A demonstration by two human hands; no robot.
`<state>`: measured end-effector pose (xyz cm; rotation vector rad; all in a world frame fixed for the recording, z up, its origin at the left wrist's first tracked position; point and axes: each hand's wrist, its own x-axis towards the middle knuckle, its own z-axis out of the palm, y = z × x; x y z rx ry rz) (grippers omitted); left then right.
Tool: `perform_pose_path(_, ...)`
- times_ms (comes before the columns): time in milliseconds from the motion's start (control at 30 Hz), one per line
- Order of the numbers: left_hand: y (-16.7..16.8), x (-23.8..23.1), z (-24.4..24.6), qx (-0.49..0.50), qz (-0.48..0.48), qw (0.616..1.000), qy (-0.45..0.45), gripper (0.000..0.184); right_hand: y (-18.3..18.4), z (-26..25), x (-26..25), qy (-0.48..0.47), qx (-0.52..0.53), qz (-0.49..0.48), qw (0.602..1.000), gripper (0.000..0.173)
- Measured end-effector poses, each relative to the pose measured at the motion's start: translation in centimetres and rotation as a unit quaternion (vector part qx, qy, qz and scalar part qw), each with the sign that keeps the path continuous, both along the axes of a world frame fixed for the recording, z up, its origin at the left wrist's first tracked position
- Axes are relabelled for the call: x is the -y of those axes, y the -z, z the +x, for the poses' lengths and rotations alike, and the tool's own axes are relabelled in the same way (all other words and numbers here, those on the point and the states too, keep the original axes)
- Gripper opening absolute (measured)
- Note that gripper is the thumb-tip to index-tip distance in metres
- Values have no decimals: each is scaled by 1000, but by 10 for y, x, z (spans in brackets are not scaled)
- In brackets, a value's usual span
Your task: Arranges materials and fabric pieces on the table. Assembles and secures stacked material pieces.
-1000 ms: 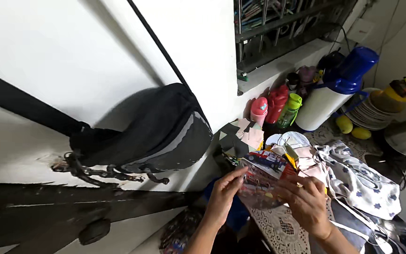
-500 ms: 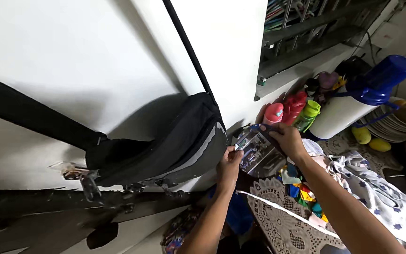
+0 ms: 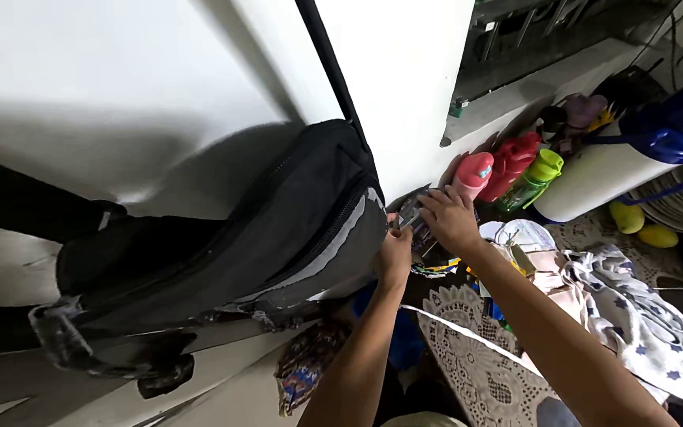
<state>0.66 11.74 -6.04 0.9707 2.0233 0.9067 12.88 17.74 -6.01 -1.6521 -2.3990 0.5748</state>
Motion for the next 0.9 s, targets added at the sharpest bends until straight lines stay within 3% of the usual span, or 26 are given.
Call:
perform_pose_path(133,5,0,-2,5,-5,1000,-9,38,13,-7,1,-1,46,-42,998,49)
perform_pose_path(367,18,7,-13,29,-12,999,5,37,46,-5,6,-24,51,49,997,47)
perform_pose_path(467,36,15,-21,67,41,996,-44,36,48,-1,5,-32,48,58,997,48)
perform_pose_path(633,36,15,-30,255,-15,964,-70,37,38,4,7,-34,15,63,997,51)
perform_pose_path(733,21,12,-30,266,-51,960,-72,33,29,3,8,-38,22,63,997,54)
perform_pose_path(833,32,15,-33,265,-37,961,-68,44,26,3,7,-37,29,64,997,55)
perform_pose_path(900,25,16,-32,267,-42,961,-56,42,25,2,7,-35,40,55,997,54)
